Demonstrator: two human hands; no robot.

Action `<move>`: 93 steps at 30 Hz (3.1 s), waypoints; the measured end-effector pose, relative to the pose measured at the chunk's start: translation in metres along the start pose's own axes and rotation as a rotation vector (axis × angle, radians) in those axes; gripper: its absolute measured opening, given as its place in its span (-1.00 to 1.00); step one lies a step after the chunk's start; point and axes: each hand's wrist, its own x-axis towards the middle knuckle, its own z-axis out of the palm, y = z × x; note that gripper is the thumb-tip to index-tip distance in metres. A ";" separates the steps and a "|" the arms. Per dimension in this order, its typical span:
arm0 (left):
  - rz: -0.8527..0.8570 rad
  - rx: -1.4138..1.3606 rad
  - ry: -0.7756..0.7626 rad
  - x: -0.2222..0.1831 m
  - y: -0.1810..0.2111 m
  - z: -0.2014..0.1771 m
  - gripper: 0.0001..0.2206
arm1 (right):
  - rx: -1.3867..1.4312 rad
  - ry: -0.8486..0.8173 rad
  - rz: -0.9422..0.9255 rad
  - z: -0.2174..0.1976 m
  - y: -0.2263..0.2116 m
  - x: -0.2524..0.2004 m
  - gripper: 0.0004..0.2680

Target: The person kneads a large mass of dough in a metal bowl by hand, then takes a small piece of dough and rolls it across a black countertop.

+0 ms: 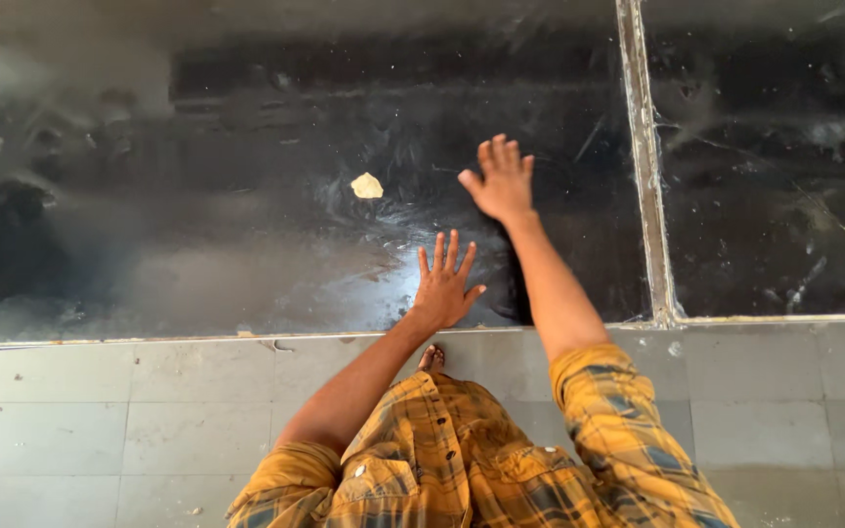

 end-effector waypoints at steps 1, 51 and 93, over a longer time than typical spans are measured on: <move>-0.004 0.009 -0.008 0.001 0.001 -0.002 -0.22 | -0.002 -0.001 -0.080 0.006 -0.016 -0.009 -0.38; 0.091 0.037 -0.039 -0.099 -0.066 -0.057 -0.34 | 0.132 0.041 0.017 -0.009 -0.092 -0.246 -0.56; 0.056 0.106 0.050 0.130 0.198 0.084 -0.36 | 0.274 0.039 -0.079 -0.057 0.211 -0.228 -0.57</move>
